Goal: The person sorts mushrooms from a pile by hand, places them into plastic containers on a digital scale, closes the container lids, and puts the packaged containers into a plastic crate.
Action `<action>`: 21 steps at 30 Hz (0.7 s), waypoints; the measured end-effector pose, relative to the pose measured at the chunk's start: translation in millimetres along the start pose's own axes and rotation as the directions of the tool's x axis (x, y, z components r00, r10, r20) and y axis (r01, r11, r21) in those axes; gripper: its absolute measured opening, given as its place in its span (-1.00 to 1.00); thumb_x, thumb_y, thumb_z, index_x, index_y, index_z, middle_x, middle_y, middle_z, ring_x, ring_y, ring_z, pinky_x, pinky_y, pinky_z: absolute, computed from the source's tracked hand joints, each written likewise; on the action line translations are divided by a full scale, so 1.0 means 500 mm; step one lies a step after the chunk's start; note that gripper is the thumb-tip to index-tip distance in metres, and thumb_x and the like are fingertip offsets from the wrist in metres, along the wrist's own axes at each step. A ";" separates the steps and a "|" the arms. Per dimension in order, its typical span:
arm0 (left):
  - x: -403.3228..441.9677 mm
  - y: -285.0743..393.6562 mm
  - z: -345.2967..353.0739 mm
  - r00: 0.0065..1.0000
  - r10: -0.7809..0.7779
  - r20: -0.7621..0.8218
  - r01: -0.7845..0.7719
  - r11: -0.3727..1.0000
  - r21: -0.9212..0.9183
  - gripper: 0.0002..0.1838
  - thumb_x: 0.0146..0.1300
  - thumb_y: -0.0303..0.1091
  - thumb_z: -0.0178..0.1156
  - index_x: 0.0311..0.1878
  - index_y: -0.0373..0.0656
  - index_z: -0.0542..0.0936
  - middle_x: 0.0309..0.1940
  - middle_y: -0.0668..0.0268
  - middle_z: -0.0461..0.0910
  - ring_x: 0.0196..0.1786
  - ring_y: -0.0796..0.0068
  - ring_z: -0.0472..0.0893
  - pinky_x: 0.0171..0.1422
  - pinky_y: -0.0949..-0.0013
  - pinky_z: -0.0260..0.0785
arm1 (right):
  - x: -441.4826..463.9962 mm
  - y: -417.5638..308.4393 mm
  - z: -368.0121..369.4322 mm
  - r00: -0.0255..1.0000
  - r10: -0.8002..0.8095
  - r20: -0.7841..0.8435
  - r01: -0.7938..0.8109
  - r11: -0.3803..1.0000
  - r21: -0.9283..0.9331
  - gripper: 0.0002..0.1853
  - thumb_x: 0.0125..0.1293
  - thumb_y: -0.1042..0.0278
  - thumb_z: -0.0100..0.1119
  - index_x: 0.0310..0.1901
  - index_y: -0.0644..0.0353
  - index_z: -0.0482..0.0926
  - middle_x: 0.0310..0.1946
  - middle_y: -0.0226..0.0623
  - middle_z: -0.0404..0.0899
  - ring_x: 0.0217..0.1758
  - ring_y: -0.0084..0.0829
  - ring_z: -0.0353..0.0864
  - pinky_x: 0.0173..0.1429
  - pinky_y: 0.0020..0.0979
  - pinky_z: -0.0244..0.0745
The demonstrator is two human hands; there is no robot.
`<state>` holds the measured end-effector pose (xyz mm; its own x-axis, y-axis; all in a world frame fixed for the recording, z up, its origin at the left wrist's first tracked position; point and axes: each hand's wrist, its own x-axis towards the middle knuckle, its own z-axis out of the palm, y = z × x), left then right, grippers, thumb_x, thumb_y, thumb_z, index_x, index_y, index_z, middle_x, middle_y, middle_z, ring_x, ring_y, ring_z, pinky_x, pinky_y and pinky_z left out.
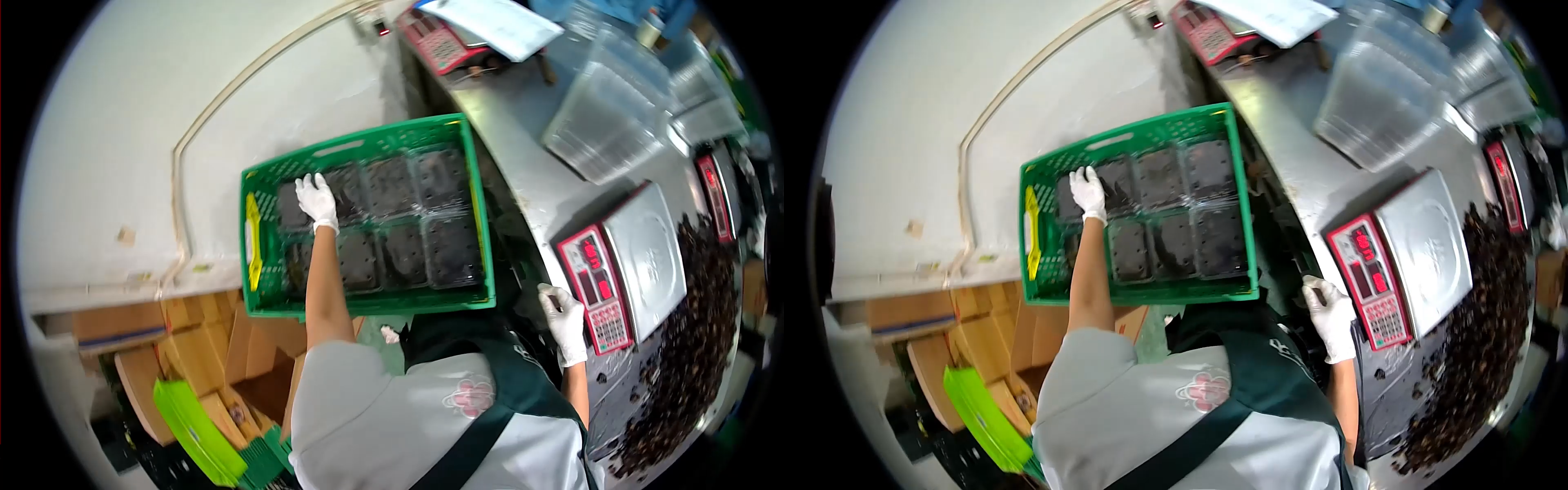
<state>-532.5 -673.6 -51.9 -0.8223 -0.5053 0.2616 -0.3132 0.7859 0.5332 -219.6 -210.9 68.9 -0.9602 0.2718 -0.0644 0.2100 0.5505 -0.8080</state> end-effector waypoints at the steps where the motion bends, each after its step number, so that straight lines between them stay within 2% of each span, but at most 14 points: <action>1: 0.001 0.051 0.019 0.978 0.177 -0.114 -0.192 0.972 -0.136 -0.56 0.38 -0.10 0.05 0.09 -0.28 0.56 0.25 -0.05 0.42 0.34 0.00 0.34 0.45 0.09 0.12 | -0.005 -0.002 -0.006 1.000 0.006 0.000 -0.006 1.000 0.011 -0.85 0.25 0.40 0.29 -0.16 0.22 0.66 -0.21 -0.18 0.72 -0.21 -0.36 0.73 -0.06 -0.43 0.58; 2: -0.019 0.150 0.002 0.951 0.247 -0.184 -0.293 0.910 -0.293 -0.66 0.36 -0.25 0.13 0.03 -0.32 0.57 0.15 -0.04 0.49 0.27 0.03 0.43 0.41 0.16 0.19 | -0.014 -0.010 -0.015 1.000 0.026 -0.015 -0.025 1.000 0.015 -0.85 0.25 0.38 0.28 -0.17 0.20 0.66 -0.21 -0.18 0.71 -0.21 -0.34 0.73 -0.06 -0.42 0.58; 3: -0.036 0.239 -0.013 0.927 0.331 -0.175 -0.375 0.831 -0.411 -0.71 0.32 -0.36 0.17 0.04 -0.32 0.56 0.11 0.03 0.53 0.22 0.12 0.47 0.38 0.19 0.24 | -0.020 -0.019 -0.022 0.999 0.031 -0.014 -0.031 1.000 -0.002 -0.85 0.26 0.34 0.26 -0.19 0.19 0.66 -0.24 -0.18 0.71 -0.22 -0.32 0.72 -0.08 -0.39 0.58; 5: -0.094 0.429 -0.047 0.841 0.498 -0.212 -0.529 0.675 -0.514 -0.71 0.32 -0.44 0.17 0.08 -0.30 0.55 0.10 0.10 0.54 0.21 0.20 0.49 0.36 0.24 0.25 | -0.035 -0.008 -0.029 0.998 -0.014 -0.058 0.011 0.999 -0.043 -0.84 0.27 0.27 0.23 -0.23 0.15 0.66 -0.31 -0.19 0.69 -0.26 -0.26 0.70 -0.13 -0.32 0.57; 6: -0.111 0.499 -0.046 0.761 0.606 -0.233 -0.625 0.587 -0.514 -0.70 0.33 -0.43 0.17 0.10 -0.29 0.55 0.15 0.09 0.52 0.23 0.19 0.48 0.37 0.24 0.25 | -0.045 0.013 -0.027 0.994 -0.070 -0.089 0.063 0.995 -0.071 -0.83 0.27 0.25 0.21 -0.25 0.14 0.66 -0.35 -0.20 0.68 -0.28 -0.23 0.69 -0.16 -0.28 0.56; 8: -0.158 0.635 -0.068 0.568 0.781 -0.260 -0.752 0.364 -0.550 -0.64 0.37 -0.40 0.12 0.19 -0.28 0.50 0.23 0.06 0.46 0.30 0.14 0.43 0.41 0.19 0.20 | -0.066 0.028 -0.033 0.993 -0.038 -0.109 0.024 0.991 -0.131 -0.84 0.25 0.24 0.19 -0.26 0.12 0.66 -0.42 -0.20 0.65 -0.31 -0.20 0.67 -0.19 -0.25 0.55; 10: -0.208 0.756 -0.086 0.351 0.879 -0.322 -0.844 0.148 -0.515 -0.57 0.40 -0.36 0.07 0.30 -0.27 0.41 0.31 0.04 0.38 0.35 0.06 0.36 0.44 0.13 0.16 | -0.089 0.044 -0.047 0.987 -0.011 -0.161 -0.009 0.993 -0.119 -0.83 0.24 0.23 0.18 -0.27 0.10 0.66 -0.44 -0.19 0.63 -0.32 -0.16 0.66 -0.20 -0.23 0.54; 13: -0.245 0.876 -0.063 0.068 0.959 -0.275 -0.932 -0.037 -0.362 -0.50 0.45 -0.29 -0.01 0.39 -0.26 0.29 0.39 0.05 0.26 0.44 0.04 0.22 0.49 0.10 0.05 | -0.138 0.066 -0.068 0.972 0.079 -0.220 -0.115 0.982 -0.153 -0.83 0.24 0.20 0.21 -0.23 0.07 0.65 -0.46 -0.22 0.62 -0.36 -0.18 0.64 -0.22 -0.24 0.55; 14: -0.256 0.902 -0.056 0.003 0.977 -0.215 -0.954 -0.061 -0.292 -0.49 0.45 -0.26 -0.03 0.39 -0.27 0.28 0.41 0.04 0.23 0.46 0.03 0.19 0.50 0.08 0.02 | -0.158 0.074 -0.078 0.964 0.125 -0.233 -0.164 0.974 -0.156 -0.83 0.24 0.21 0.22 -0.22 0.07 0.64 -0.45 -0.22 0.62 -0.35 -0.18 0.65 -0.22 -0.24 0.55; 16: -0.253 0.939 -0.015 -0.054 0.997 -0.048 -0.957 -0.066 -0.284 -0.48 0.45 -0.25 -0.04 0.40 -0.24 0.27 0.39 -0.01 0.26 0.45 0.01 0.20 0.51 0.11 -0.01 | -0.200 0.100 -0.089 0.935 0.131 -0.330 -0.159 0.985 -0.059 -0.80 0.25 0.17 0.18 -0.24 0.10 0.65 -0.44 -0.17 0.62 -0.32 -0.12 0.64 -0.20 -0.19 0.54; 17: -0.242 0.949 0.008 -0.058 0.998 -0.023 -0.943 -0.063 -0.326 -0.52 0.44 -0.26 -0.02 0.37 -0.22 0.33 0.33 0.01 0.33 0.40 0.04 0.27 0.48 0.12 0.03 | -0.224 0.104 -0.100 0.922 0.224 -0.315 -0.260 0.963 -0.076 -0.78 0.27 0.15 0.17 -0.22 0.09 0.64 -0.42 -0.14 0.63 -0.29 -0.10 0.64 -0.16 -0.17 0.54; 18: -0.229 0.955 0.028 -0.061 0.998 0.003 -0.929 -0.056 -0.366 -0.55 0.42 -0.27 0.00 0.33 -0.19 0.38 0.28 0.04 0.41 0.36 0.06 0.34 0.45 0.14 0.07 | -0.248 0.112 -0.109 0.908 0.240 -0.344 -0.279 0.958 -0.067 -0.78 0.27 0.15 0.17 -0.22 0.09 0.64 -0.42 -0.14 0.63 -0.29 -0.10 0.64 -0.16 -0.17 0.54; 20: -0.199 0.973 0.030 -0.070 0.987 0.146 -0.920 -0.008 -0.391 -0.66 0.39 -0.30 0.05 0.17 -0.16 0.53 0.09 0.11 0.58 0.18 0.13 0.50 0.32 0.16 0.20 | -0.294 0.132 -0.123 0.857 0.363 -0.367 -0.401 0.916 -0.032 -0.78 0.29 0.14 0.14 -0.22 0.09 0.62 -0.40 -0.12 0.64 -0.26 -0.07 0.64 -0.12 -0.14 0.53; 21: -0.198 0.982 0.023 -0.056 0.989 0.138 -0.895 0.011 -0.446 -0.71 0.35 -0.31 0.10 0.07 -0.16 0.59 -0.01 0.15 0.63 0.08 0.15 0.55 0.27 0.17 0.23 | -0.316 0.153 -0.121 0.841 0.372 -0.393 -0.404 0.915 0.001 -0.76 0.30 0.11 0.12 -0.23 0.09 0.61 -0.38 -0.12 0.65 -0.24 -0.05 0.64 -0.11 -0.12 0.53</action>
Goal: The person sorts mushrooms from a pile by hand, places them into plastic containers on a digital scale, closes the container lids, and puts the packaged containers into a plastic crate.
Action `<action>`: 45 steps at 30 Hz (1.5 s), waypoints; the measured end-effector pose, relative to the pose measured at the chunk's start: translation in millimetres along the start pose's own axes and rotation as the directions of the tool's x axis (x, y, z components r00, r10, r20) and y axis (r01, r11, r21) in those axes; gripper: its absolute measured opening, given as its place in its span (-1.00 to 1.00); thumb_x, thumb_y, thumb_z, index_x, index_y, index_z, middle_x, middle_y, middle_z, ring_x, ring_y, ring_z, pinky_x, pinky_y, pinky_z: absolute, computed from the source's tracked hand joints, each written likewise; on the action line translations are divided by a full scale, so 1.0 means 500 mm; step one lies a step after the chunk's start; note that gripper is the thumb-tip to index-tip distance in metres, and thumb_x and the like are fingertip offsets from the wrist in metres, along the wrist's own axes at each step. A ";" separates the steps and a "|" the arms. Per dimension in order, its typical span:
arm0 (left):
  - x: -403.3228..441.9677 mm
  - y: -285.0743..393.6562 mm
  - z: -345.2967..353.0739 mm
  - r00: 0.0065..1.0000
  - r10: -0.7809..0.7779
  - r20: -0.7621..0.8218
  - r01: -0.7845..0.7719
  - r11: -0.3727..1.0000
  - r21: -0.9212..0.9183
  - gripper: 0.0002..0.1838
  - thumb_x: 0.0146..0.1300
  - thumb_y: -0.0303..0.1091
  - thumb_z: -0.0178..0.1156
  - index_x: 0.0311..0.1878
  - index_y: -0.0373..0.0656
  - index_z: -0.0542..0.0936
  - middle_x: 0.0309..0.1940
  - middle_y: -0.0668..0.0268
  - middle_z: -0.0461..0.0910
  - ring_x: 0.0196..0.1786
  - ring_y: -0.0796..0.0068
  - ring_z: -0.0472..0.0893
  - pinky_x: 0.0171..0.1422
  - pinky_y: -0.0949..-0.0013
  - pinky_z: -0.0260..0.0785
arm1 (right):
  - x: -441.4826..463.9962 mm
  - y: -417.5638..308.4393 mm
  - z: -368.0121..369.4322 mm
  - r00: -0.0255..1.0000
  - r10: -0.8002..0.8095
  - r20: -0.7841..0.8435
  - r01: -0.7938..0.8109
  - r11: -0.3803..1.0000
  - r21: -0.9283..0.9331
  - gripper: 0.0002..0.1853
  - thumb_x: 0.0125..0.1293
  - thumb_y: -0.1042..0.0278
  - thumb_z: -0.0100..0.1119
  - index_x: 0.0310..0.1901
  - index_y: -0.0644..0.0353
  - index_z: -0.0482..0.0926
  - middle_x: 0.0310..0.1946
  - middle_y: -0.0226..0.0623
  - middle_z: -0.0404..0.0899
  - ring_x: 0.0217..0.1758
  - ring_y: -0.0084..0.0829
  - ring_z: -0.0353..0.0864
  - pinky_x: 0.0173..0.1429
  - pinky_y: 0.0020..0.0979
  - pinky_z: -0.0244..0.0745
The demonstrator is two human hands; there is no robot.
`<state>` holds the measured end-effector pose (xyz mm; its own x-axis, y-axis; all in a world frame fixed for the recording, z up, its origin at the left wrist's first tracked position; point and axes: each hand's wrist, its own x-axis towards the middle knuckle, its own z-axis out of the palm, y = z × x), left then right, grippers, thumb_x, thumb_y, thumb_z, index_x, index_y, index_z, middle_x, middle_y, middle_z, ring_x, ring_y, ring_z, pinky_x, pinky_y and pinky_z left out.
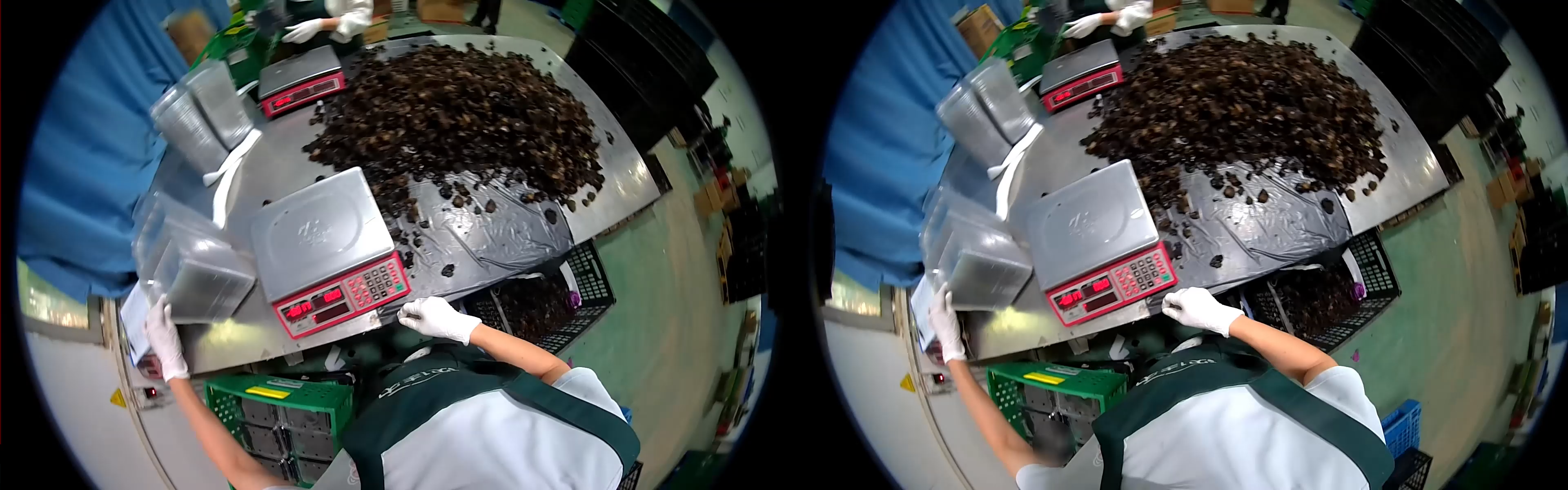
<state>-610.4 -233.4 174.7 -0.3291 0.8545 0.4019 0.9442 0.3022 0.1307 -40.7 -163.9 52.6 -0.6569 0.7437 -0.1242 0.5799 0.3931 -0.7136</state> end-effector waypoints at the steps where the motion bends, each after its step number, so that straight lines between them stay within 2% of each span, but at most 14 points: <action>1: 0.005 0.002 -0.007 1.000 -0.016 -0.013 0.016 0.998 -0.060 -0.76 0.30 -0.31 0.16 -0.03 -0.16 0.64 -0.11 0.19 0.67 -0.01 0.17 0.59 0.21 0.18 0.27 | -0.012 0.016 -0.013 1.000 0.014 -0.016 -0.014 1.000 0.005 -0.76 0.30 0.11 0.12 -0.23 0.09 0.61 -0.38 -0.12 0.65 -0.24 -0.05 0.64 -0.11 -0.12 0.53; 4: 0.029 -0.025 -0.020 0.995 -0.071 0.064 0.061 0.987 0.147 -0.81 0.10 -0.28 0.32 -0.21 -0.09 0.69 -0.28 0.24 0.70 -0.15 0.18 0.62 0.06 0.25 0.33 | -0.038 0.053 -0.046 0.994 0.095 -0.045 -0.095 0.995 -0.007 -0.75 0.31 0.08 0.12 -0.20 0.07 0.60 -0.35 -0.14 0.65 -0.22 -0.08 0.64 -0.12 -0.13 0.53; 8: 0.065 0.065 -0.096 0.996 -0.086 -0.007 0.086 0.995 0.044 -0.81 -0.18 -0.34 0.48 -0.46 -0.14 0.69 -0.52 0.22 0.66 -0.44 0.22 0.61 -0.18 0.25 0.40 | -0.052 0.107 -0.075 0.991 0.106 -0.082 -0.107 0.994 -0.007 -0.77 0.31 0.09 0.12 -0.21 0.05 0.59 -0.37 -0.16 0.64 -0.23 -0.09 0.65 -0.13 -0.15 0.53; 13: 0.107 0.076 -0.123 0.980 -0.149 -0.134 0.136 0.986 -0.097 -0.84 -0.02 -0.46 0.41 -0.36 -0.24 0.63 -0.48 0.26 0.62 -0.42 0.32 0.54 -0.22 0.31 0.40 | -0.062 0.169 -0.113 0.978 0.104 -0.181 -0.102 0.995 0.019 -0.77 0.31 0.09 0.15 -0.19 0.04 0.63 -0.38 -0.12 0.64 -0.27 -0.07 0.64 -0.16 -0.15 0.53; 15: 0.103 0.177 -0.118 0.879 0.299 -0.372 -0.222 0.946 0.236 -0.90 0.05 -0.49 0.37 -0.35 -0.23 0.64 -0.41 0.26 0.64 -0.31 0.38 0.57 -0.15 0.36 0.40 | -0.061 0.201 -0.124 0.973 0.101 -0.206 -0.101 0.995 0.015 -0.76 0.31 0.08 0.15 -0.19 0.04 0.63 -0.39 -0.12 0.64 -0.28 -0.06 0.64 -0.15 -0.15 0.53; 16: 0.100 0.226 -0.092 0.903 0.175 -0.392 -0.169 0.984 0.050 -0.92 0.08 -0.50 0.34 -0.33 -0.23 0.65 -0.35 0.24 0.63 -0.25 0.36 0.57 -0.09 0.35 0.40 | -0.063 0.200 -0.142 0.973 0.133 -0.190 -0.134 0.991 0.008 -0.75 0.31 0.07 0.14 -0.18 0.03 0.64 -0.38 -0.11 0.65 -0.26 -0.06 0.64 -0.14 -0.15 0.54; 17: 0.089 0.299 -0.063 0.927 0.068 -0.368 -0.144 0.972 -0.185 -0.89 0.08 -0.49 0.34 -0.30 -0.23 0.65 -0.36 0.21 0.62 -0.25 0.29 0.56 -0.09 0.29 0.40 | -0.064 0.209 -0.150 0.971 0.136 -0.196 -0.137 0.991 0.008 -0.75 0.31 0.07 0.14 -0.18 0.03 0.64 -0.38 -0.11 0.65 -0.26 -0.06 0.64 -0.14 -0.15 0.54; 20: 0.058 0.378 0.068 0.930 0.335 -0.154 -0.342 0.939 -0.023 -0.89 0.02 -0.44 0.34 -0.39 -0.16 0.59 -0.40 0.25 0.58 -0.30 0.21 0.54 -0.09 0.21 0.36 | -0.065 0.228 -0.185 0.969 0.201 -0.145 -0.200 0.980 0.024 -0.73 0.33 0.05 0.12 -0.16 0.03 0.64 -0.34 -0.10 0.66 -0.23 -0.05 0.65 -0.11 -0.14 0.54; 23: -0.003 0.449 0.178 0.941 0.233 0.247 -0.188 0.963 -0.193 -0.81 -0.12 -0.32 0.42 -0.46 -0.12 0.59 -0.44 0.21 0.59 -0.25 0.20 0.59 -0.11 0.25 0.37 | -0.070 0.258 -0.213 0.962 0.167 -0.214 -0.167 0.986 0.018 -0.75 0.31 0.08 0.11 -0.21 0.07 0.61 -0.34 -0.15 0.66 -0.22 -0.08 0.65 -0.13 -0.15 0.53; 27: -0.040 0.536 0.169 0.838 0.096 0.538 -0.098 0.995 -0.024 -0.64 -0.09 -0.15 0.47 -0.27 -0.14 0.64 0.02 0.18 0.58 0.12 0.20 0.52 0.29 -0.03 0.19 | -0.079 0.307 -0.249 0.946 0.211 -0.245 -0.209 0.977 0.034 -0.74 0.30 0.09 0.11 -0.21 0.08 0.61 -0.33 -0.14 0.67 -0.22 -0.08 0.66 -0.12 -0.13 0.53; 31: -0.069 0.655 0.142 0.928 0.091 0.362 -0.138 0.985 0.107 -0.58 -0.06 -0.20 0.47 -0.12 -0.15 0.62 0.11 0.12 0.54 0.18 0.15 0.49 0.34 0.03 0.19 | -0.083 0.373 -0.266 0.923 0.215 -0.320 -0.214 0.976 0.038 -0.74 0.30 0.09 0.11 -0.23 0.11 0.61 -0.33 -0.10 0.66 -0.21 -0.05 0.65 -0.11 -0.12 0.53; 33: -0.081 0.756 0.148 0.941 0.336 0.043 -0.327 0.934 -0.146 -0.51 -0.05 -0.28 0.46 -0.01 -0.18 0.59 0.17 0.08 0.50 0.21 0.07 0.45 0.34 0.06 0.21 | -0.085 0.379 -0.298 0.885 0.311 -0.347 -0.308 0.949 0.067 -0.75 0.29 0.11 0.12 -0.25 0.11 0.61 -0.34 -0.10 0.65 -0.20 -0.05 0.64 -0.09 -0.12 0.52; 37: -0.175 0.949 0.267 0.829 0.548 0.113 -0.385 0.705 -0.596 -0.47 -0.07 -0.36 0.43 0.05 -0.21 0.56 0.19 0.05 0.45 0.19 0.03 0.45 0.28 0.11 0.29 | -0.088 0.430 -0.347 0.802 0.310 -0.511 -0.303 0.948 0.098 -0.79 0.27 0.15 0.15 -0.23 0.09 0.62 -0.33 -0.10 0.65 -0.19 -0.04 0.62 -0.07 -0.14 0.52; 45: -0.205 1.055 0.480 0.549 0.764 0.339 -0.576 0.639 -0.510 -0.34 0.12 0.00 0.31 0.30 0.06 0.43 0.38 0.17 0.27 0.45 0.06 0.20 0.46 -0.21 -0.04 | -0.016 0.536 -0.441 0.628 0.381 -0.679 -0.339 0.919 0.203 -0.76 0.22 0.22 0.24 -0.13 0.13 0.64 -0.28 -0.11 0.66 -0.23 -0.16 0.65 -0.08 -0.25 0.53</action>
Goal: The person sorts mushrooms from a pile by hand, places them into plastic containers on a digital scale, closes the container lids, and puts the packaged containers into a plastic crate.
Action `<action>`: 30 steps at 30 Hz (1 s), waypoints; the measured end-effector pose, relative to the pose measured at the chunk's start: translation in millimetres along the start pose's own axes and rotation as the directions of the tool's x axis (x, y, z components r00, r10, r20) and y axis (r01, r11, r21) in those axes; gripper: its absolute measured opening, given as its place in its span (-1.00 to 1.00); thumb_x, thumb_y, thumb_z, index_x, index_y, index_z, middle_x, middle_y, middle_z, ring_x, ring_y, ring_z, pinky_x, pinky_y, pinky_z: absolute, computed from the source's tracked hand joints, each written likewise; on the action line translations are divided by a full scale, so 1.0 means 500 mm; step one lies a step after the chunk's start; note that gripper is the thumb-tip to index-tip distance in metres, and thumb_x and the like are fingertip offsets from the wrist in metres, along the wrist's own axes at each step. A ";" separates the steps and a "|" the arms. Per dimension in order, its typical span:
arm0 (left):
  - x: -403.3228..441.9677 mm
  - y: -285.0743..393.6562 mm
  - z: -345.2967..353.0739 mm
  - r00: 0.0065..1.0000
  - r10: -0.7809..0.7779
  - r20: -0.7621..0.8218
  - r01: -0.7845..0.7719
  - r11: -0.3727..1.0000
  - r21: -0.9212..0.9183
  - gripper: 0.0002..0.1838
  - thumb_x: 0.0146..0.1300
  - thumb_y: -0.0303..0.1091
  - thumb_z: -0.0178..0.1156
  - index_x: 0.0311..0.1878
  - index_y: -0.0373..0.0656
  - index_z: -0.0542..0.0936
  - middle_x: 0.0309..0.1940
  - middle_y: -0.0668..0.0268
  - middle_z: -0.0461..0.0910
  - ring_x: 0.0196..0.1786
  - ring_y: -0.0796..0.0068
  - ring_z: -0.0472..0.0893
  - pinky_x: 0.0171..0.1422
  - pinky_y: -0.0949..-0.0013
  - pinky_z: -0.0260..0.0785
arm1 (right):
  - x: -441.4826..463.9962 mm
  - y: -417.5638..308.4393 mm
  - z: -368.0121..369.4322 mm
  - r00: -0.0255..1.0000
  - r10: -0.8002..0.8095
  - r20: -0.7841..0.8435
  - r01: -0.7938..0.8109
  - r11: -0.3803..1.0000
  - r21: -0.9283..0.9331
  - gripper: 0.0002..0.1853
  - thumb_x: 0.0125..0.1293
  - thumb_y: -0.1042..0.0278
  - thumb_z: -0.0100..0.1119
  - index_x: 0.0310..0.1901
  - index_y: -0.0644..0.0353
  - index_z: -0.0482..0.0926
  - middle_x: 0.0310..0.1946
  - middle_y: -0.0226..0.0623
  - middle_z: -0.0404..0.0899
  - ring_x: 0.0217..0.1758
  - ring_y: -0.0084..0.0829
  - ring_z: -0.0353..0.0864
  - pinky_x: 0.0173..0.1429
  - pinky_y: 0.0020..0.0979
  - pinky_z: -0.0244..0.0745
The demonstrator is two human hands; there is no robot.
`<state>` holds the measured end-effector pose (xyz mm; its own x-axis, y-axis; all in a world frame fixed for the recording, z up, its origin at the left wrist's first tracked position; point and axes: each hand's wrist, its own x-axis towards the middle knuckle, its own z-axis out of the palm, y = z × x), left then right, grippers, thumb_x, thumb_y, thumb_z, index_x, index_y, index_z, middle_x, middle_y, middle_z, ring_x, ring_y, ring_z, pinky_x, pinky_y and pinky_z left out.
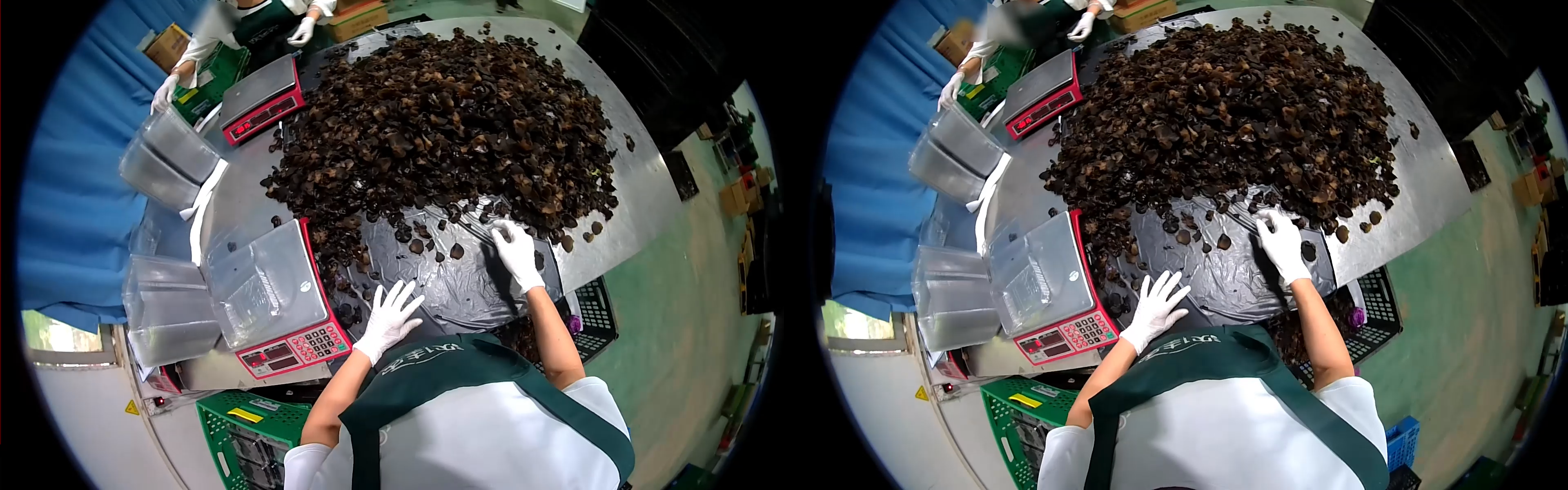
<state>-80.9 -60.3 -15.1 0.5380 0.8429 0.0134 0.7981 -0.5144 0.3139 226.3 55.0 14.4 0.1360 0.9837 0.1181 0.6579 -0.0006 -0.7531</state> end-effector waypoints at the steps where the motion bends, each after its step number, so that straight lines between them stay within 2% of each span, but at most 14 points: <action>1: 0.009 -0.014 0.011 0.999 0.022 -0.041 -0.019 0.997 0.069 -0.37 0.14 -0.02 0.29 0.29 0.07 0.44 0.38 0.19 0.28 0.45 0.08 0.20 0.47 -0.20 -0.04 | 0.017 -0.002 0.011 1.000 0.002 -0.009 -0.002 1.000 0.007 -0.76 0.22 0.22 0.24 -0.12 0.13 0.64 -0.24 -0.12 0.66 -0.19 -0.15 0.64 -0.04 -0.25 0.52; 4: 0.046 -0.051 0.012 0.978 -0.091 -0.187 0.122 0.979 0.162 -0.45 0.22 -0.01 0.22 0.26 0.05 0.47 0.38 0.21 0.29 0.43 0.13 0.24 0.47 -0.19 -0.04 | 0.056 -0.006 0.073 0.985 -0.127 -0.115 0.116 0.989 -0.097 -0.72 0.24 0.20 0.21 -0.07 0.14 0.61 -0.05 -0.12 0.62 -0.04 -0.12 0.59 0.07 -0.21 0.49; 5: 0.062 -0.061 0.006 0.966 -0.128 -0.226 0.166 0.974 0.156 -0.44 0.21 -0.01 0.22 0.26 0.03 0.47 0.38 0.19 0.29 0.43 0.12 0.24 0.46 -0.19 -0.03 | 0.058 -0.014 0.095 1.000 -0.006 -0.022 0.002 0.983 -0.182 -0.66 0.25 0.18 0.18 -0.01 0.18 0.56 0.07 -0.12 0.57 0.07 -0.11 0.54 0.15 -0.19 0.45; 6: 0.082 -0.067 -0.009 0.951 -0.160 -0.264 0.204 0.968 0.149 -0.42 0.20 0.00 0.23 0.26 0.01 0.47 0.38 0.17 0.29 0.43 0.12 0.24 0.46 -0.19 -0.03 | 0.047 -0.046 0.110 1.000 0.012 -0.025 -0.018 0.971 -0.237 -0.61 0.22 0.17 0.20 0.06 0.11 0.53 -0.10 -0.09 0.63 -0.01 -0.08 0.61 0.10 -0.19 0.50; 8: 0.126 -0.055 -0.032 0.951 -0.124 -0.282 0.165 0.978 0.126 -0.34 0.12 0.03 0.28 0.27 -0.03 0.46 0.39 0.15 0.28 0.43 0.09 0.23 0.45 -0.20 -0.03 | 0.010 -0.045 0.188 0.998 -0.007 0.059 0.025 0.954 -0.299 -0.56 0.24 0.13 0.17 0.10 0.14 0.49 -0.09 -0.02 0.62 0.04 -0.07 0.59 0.14 -0.18 0.48; 11: 0.178 -0.028 -0.029 0.970 -0.085 -0.228 0.083 0.996 -0.019 -0.20 0.00 -0.08 0.36 0.35 -0.08 0.34 0.41 0.14 0.24 0.45 0.11 0.22 0.46 -0.22 -0.06 | -0.007 -0.104 0.264 0.983 -0.098 0.153 0.093 0.995 0.042 -0.59 0.25 0.26 0.11 0.10 0.24 0.50 0.11 -0.02 0.53 0.13 -0.04 0.54 0.22 -0.18 0.45; 14: 0.201 -0.064 0.008 0.909 -0.295 -0.295 0.287 0.955 -0.071 -0.24 0.06 -0.16 0.33 0.35 -0.12 0.30 0.40 0.11 0.23 0.46 0.12 0.19 0.46 -0.22 -0.10 | 0.043 -0.107 0.338 0.906 -0.153 0.395 -0.056 0.882 0.469 -0.51 0.21 0.38 0.08 0.21 0.24 0.45 0.13 0.01 0.53 0.17 -0.03 0.54 0.25 -0.22 0.45; 16: 0.213 -0.093 0.007 0.874 -0.406 -0.268 0.455 0.877 0.155 -0.40 0.23 -0.13 0.16 0.32 -0.08 0.33 0.42 0.17 0.20 0.48 0.11 0.12 0.45 -0.26 -0.13 | 0.082 -0.115 0.373 0.831 -0.258 0.492 -0.058 0.841 0.538 -0.47 0.20 0.38 0.08 0.25 0.24 0.42 0.13 0.01 0.54 0.21 -0.05 0.52 0.28 -0.24 0.42; 18: 0.221 -0.127 -0.021 0.823 -0.482 -0.301 0.558 0.788 0.262 -0.52 0.32 -0.11 0.03 0.27 -0.02 0.41 0.44 0.19 0.19 0.49 0.06 0.10 0.45 -0.28 -0.15 | 0.108 -0.174 0.338 0.788 -0.353 0.505 0.141 0.901 0.411 -0.49 0.25 0.41 0.02 0.27 0.24 0.40 0.11 0.00 0.56 0.01 -0.24 0.65 0.14 -0.28 0.52; 20: 0.236 -0.163 -0.070 0.734 -0.606 -0.305 0.679 0.662 0.318 -0.60 0.32 -0.16 0.08 0.20 0.02 0.49 0.47 0.24 0.14 0.51 0.08 0.07 0.48 -0.30 -0.20 | 0.140 -0.235 0.282 0.804 -0.307 0.509 0.145 0.932 0.333 -0.48 0.26 0.32 0.05 0.26 0.27 0.40 0.12 0.03 0.54 -0.02 -0.17 0.66 0.15 -0.26 0.52; 22: 0.251 -0.207 -0.109 0.635 -0.674 -0.377 0.772 0.574 0.274 -0.64 0.32 -0.17 0.07 0.15 0.00 0.53 0.46 0.22 0.15 0.51 0.08 0.08 0.47 -0.29 -0.14 | 0.180 -0.242 0.259 0.863 -0.427 0.270 0.330 0.882 0.337 -0.51 0.26 0.27 0.07 0.23 0.24 0.44 0.10 0.02 0.55 -0.06 -0.06 0.64 0.15 -0.21 0.49; 24: 0.279 -0.233 -0.147 0.581 -0.674 -0.456 0.804 0.564 0.190 -0.66 0.33 -0.20 0.07 0.12 -0.04 0.55 0.45 0.21 0.16 0.50 0.08 0.11 0.46 -0.26 -0.09 | 0.228 -0.270 0.181 0.890 -0.392 0.234 0.337 0.910 0.242 -0.53 0.26 0.25 0.09 0.20 0.21 0.45 0.05 -0.01 0.57 -0.05 -0.08 0.62 0.15 -0.19 0.48; 26: 0.311 -0.237 -0.194 0.550 -0.627 -0.553 0.765 0.643 0.032 -0.65 0.30 -0.23 0.09 0.12 -0.11 0.55 0.42 0.17 0.22 0.47 0.10 0.17 0.45 -0.22 -0.03 | 0.288 -0.283 0.123 0.890 -0.448 0.088 0.442 0.894 0.080 -0.61 0.24 0.23 0.13 0.07 0.20 0.48 0.06 -0.12 0.49 0.02 -0.05 0.51 0.08 -0.11 0.49; 30: 0.399 -0.267 -0.252 0.727 -0.373 -0.577 0.389 0.915 -0.102 -0.53 0.19 -0.16 0.25 0.13 -0.17 0.54 0.38 0.01 0.25 0.44 0.05 0.19 0.38 -0.12 0.10 | 0.406 -0.318 0.035 0.811 -0.570 -0.131 0.542 0.816 -0.200 -0.58 0.07 0.17 0.29 -0.09 0.23 0.51 -0.01 -0.02 0.41 -0.03 0.00 0.49 0.00 -0.06 0.48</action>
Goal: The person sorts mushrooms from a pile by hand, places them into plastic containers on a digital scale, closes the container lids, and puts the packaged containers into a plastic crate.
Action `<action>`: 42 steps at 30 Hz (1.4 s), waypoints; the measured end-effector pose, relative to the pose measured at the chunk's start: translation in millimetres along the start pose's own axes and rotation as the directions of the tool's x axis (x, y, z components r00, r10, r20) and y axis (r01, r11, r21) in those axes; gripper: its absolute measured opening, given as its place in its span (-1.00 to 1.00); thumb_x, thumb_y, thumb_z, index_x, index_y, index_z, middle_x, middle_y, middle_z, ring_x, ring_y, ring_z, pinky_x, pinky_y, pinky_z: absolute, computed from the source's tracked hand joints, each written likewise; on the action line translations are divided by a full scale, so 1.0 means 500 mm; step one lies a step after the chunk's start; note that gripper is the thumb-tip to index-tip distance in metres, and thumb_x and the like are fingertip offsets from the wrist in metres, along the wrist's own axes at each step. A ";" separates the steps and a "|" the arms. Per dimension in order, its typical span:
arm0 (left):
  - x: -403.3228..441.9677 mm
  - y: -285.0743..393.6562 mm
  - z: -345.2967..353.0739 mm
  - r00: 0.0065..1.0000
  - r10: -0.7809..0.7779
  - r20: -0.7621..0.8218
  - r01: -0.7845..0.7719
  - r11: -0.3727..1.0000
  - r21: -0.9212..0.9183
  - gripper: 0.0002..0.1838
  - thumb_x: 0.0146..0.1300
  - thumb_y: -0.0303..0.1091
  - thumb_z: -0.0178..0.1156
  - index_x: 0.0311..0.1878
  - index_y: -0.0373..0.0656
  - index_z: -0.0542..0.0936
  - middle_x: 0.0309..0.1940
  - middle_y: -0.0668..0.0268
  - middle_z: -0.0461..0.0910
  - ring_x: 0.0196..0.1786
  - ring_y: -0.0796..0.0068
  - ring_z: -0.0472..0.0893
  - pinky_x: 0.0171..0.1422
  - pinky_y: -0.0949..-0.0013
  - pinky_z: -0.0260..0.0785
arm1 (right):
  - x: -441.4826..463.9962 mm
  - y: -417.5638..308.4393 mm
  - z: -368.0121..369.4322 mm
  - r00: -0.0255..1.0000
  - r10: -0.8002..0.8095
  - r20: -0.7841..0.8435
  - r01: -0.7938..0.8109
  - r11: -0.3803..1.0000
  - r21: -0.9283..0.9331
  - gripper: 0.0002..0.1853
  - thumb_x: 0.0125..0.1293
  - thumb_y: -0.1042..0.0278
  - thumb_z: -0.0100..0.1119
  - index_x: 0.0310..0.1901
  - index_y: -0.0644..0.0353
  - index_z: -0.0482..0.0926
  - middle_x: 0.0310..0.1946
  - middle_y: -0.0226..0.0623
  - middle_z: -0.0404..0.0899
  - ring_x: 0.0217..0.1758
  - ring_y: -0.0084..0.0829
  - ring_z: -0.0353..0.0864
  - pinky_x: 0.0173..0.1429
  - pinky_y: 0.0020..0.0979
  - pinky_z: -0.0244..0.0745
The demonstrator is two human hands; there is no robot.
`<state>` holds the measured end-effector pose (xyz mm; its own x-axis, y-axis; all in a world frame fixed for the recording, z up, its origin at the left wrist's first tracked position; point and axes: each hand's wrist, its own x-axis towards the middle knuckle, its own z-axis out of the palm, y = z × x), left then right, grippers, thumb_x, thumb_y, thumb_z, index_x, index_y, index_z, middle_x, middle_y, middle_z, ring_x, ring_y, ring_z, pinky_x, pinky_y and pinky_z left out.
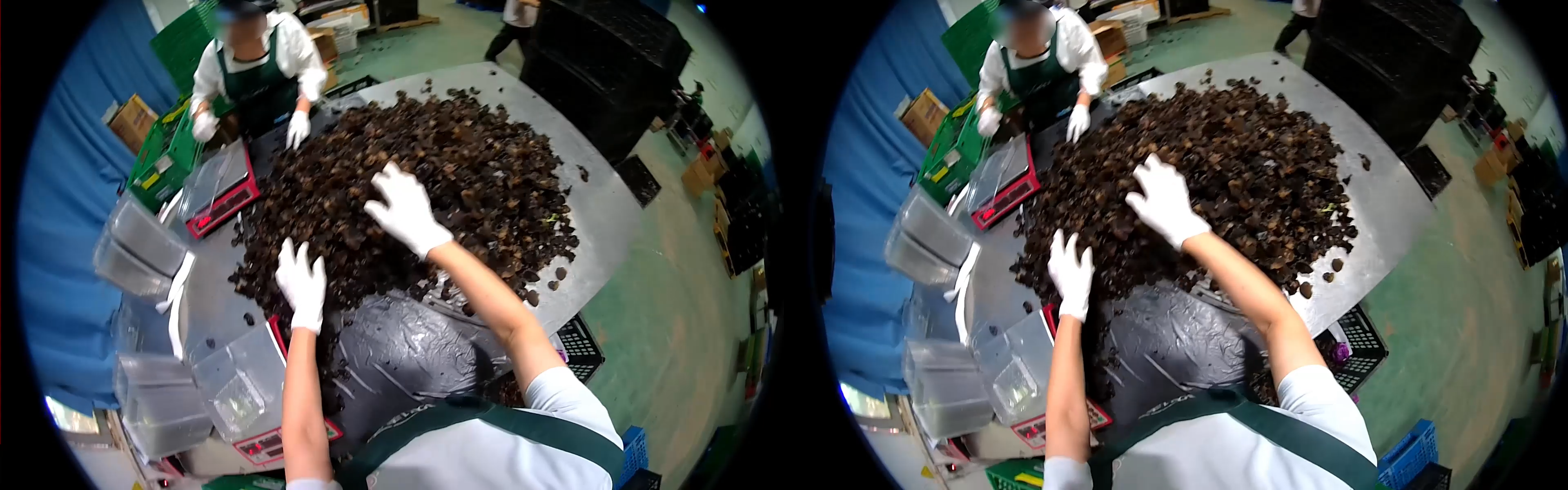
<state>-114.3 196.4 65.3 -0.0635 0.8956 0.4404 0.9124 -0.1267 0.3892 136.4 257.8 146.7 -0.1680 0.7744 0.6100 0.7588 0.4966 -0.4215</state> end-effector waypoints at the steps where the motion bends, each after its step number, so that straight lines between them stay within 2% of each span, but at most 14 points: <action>1: 0.020 0.004 0.021 1.000 0.030 -0.003 -0.030 0.999 -0.037 -0.46 0.16 -0.11 0.28 0.17 -0.17 0.52 0.39 -0.01 0.23 0.43 0.02 0.19 0.38 -0.12 0.11 | 0.017 0.024 0.011 0.993 -0.063 -0.101 0.054 0.994 -0.091 -0.52 0.03 0.09 0.33 -0.07 0.23 0.52 0.03 0.01 0.41 -0.01 0.02 0.48 0.05 -0.02 0.44; 4: 0.057 0.022 0.081 0.994 0.038 0.100 -0.036 0.999 -0.022 -0.23 0.09 0.09 0.32 0.32 -0.11 0.39 0.47 0.00 0.08 0.49 -0.04 0.09 0.45 -0.19 0.00 | 0.011 0.094 0.089 0.983 0.176 0.050 -0.158 0.954 -0.253 -0.23 0.02 -0.20 0.36 0.22 0.07 0.44 0.41 0.08 0.11 0.45 0.10 0.08 0.36 0.23 0.08; 6: 0.057 0.064 0.083 0.948 -0.087 0.306 0.069 0.995 0.067 -0.12 0.08 0.21 0.30 0.40 -0.05 0.30 0.51 0.01 -0.02 0.54 -0.05 -0.04 0.51 -0.22 -0.17 | -0.026 0.095 0.117 0.948 0.266 0.177 -0.197 0.923 -0.329 -0.22 -0.01 -0.23 0.37 0.23 0.00 0.47 0.44 0.03 0.08 0.48 0.08 0.04 0.34 0.25 0.12; 9: 0.017 0.057 0.122 0.926 -0.026 0.376 -0.001 0.997 0.072 -0.04 0.05 0.28 0.28 0.43 -0.08 0.27 0.55 0.07 -0.13 0.58 -0.01 -0.16 0.52 -0.26 -0.29 | -0.136 0.080 0.152 0.957 0.088 0.275 -0.018 0.969 -0.248 -0.34 -0.05 -0.13 0.43 0.08 0.04 0.58 0.45 0.01 0.08 0.47 0.08 0.06 0.33 0.17 0.19; 12: -0.061 0.050 0.124 0.927 0.089 0.365 -0.101 0.995 0.013 -0.15 0.04 0.15 0.34 0.34 -0.13 0.39 0.50 0.13 0.04 0.55 0.01 -0.08 0.54 -0.17 -0.20 | -0.240 0.047 0.161 0.933 0.055 0.355 -0.039 0.998 -0.052 -0.52 -0.07 0.07 0.47 -0.11 0.10 0.62 0.38 0.00 0.22 0.25 0.03 0.38 0.15 -0.14 0.47; 14: -0.124 0.057 0.106 0.938 0.143 0.316 -0.148 0.989 -0.008 -0.23 0.02 0.00 0.38 0.28 -0.15 0.41 0.45 0.17 0.15 0.54 0.05 -0.01 0.52 -0.17 -0.14 | -0.335 0.054 0.205 0.989 0.072 0.128 -0.078 0.996 0.045 -0.59 -0.09 0.19 0.45 -0.17 0.12 0.61 0.34 -0.05 0.30 0.16 -0.06 0.46 0.06 -0.23 0.54; 17: -0.228 0.055 0.095 0.925 0.203 0.321 -0.205 0.978 -0.027 -0.31 0.05 -0.10 0.36 0.24 -0.16 0.43 0.42 0.19 0.20 0.52 0.08 0.05 0.50 -0.18 -0.09 | -0.382 0.007 0.133 0.981 0.044 0.190 -0.070 0.989 0.134 -0.73 -0.08 0.40 0.39 -0.26 0.10 0.63 0.33 -0.13 0.33 0.18 -0.12 0.46 0.12 -0.27 0.52; 21: -0.355 0.082 0.045 0.909 0.201 0.366 -0.197 0.979 -0.049 -0.40 0.04 -0.17 0.35 0.14 -0.24 0.48 0.34 0.11 0.30 0.47 0.05 0.14 0.44 -0.17 0.01 | -0.482 -0.041 0.077 0.919 -0.072 0.387 0.019 0.990 0.137 -0.69 -0.06 0.44 0.36 -0.18 0.08 0.66 0.29 -0.08 0.37 0.22 -0.07 0.44 0.15 -0.25 0.45; 25: -0.431 0.092 -0.009 0.942 0.045 0.332 -0.064 0.997 0.044 -0.56 0.11 -0.19 0.32 0.07 -0.06 0.53 0.25 0.25 0.38 0.40 0.10 0.23 0.47 -0.07 -0.04 | -0.530 -0.079 0.003 0.877 -0.159 0.453 0.067 0.975 0.212 -0.62 -0.03 0.46 0.29 -0.08 0.02 0.67 0.30 -0.08 0.36 0.22 -0.09 0.43 0.11 -0.21 0.45; 30: -0.422 0.070 -0.047 0.987 -0.049 0.150 0.046 0.999 0.025 -0.76 0.08 -0.31 0.37 -0.20 -0.07 0.56 -0.08 0.27 0.57 0.25 0.03 0.43 0.33 -0.01 0.14 | -0.516 -0.081 -0.053 0.700 -0.206 0.684 -0.012 0.954 0.300 -0.54 0.11 0.20 0.34 0.10 -0.10 0.59 0.34 -0.29 0.36 0.11 -0.18 0.55 -0.01 -0.29 0.60; 31: -0.399 0.067 -0.047 0.992 -0.045 0.115 0.045 0.999 -0.002 -0.75 0.10 -0.28 0.35 -0.18 -0.09 0.57 -0.05 0.25 0.56 0.26 0.04 0.42 0.34 -0.01 0.13 | -0.493 -0.070 -0.046 0.813 -0.213 0.542 0.016 0.939 0.344 -0.51 0.16 0.15 0.31 0.16 -0.09 0.54 0.33 -0.32 0.37 0.02 -0.21 0.60 -0.03 -0.29 0.63; 36: -0.243 0.064 -0.017 0.996 -0.013 0.092 0.014 1.000 -0.016 -0.44 0.12 -0.19 0.34 0.20 -0.11 0.48 0.32 0.08 0.34 0.38 0.01 0.29 0.44 0.00 0.07 | -0.295 0.051 0.004 0.963 -0.014 0.268 0.002 0.999 0.047 -0.54 0.18 0.23 0.30 0.14 0.02 0.52 0.32 -0.18 0.37 0.13 -0.11 0.54 0.18 -0.20 0.54; 40: -0.168 0.057 0.049 0.927 0.026 0.374 -0.060 0.995 0.081 -0.10 0.05 0.06 0.36 0.44 0.02 0.23 0.52 0.10 -0.04 0.54 0.02 -0.02 0.51 -0.23 -0.16 | -0.131 0.114 0.045 0.986 0.024 0.166 0.029 0.951 -0.309 -0.39 0.08 0.06 0.40 0.19 0.02 0.50 0.35 -0.04 0.28 0.35 -0.01 0.30 0.33 -0.05 0.32; 42: -0.168 0.067 0.048 0.877 -0.037 0.480 -0.083 0.970 0.228 0.04 -0.05 0.20 0.39 0.48 0.06 0.16 0.53 0.12 -0.08 0.55 -0.01 -0.07 0.49 -0.31 -0.18 | -0.123 0.124 0.067 0.938 0.210 0.275 -0.057 0.878 -0.475 -0.28 0.02 0.00 0.45 0.25 -0.03 0.45 0.42 -0.06 0.15 0.42 0.00 0.20 0.36 0.10 0.24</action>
<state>-68.8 127.4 22.0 0.1043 0.9944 -0.0169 0.9825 -0.1004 0.1568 172.5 254.1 60.6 -0.1719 0.9386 0.2991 0.9748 0.2059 -0.0860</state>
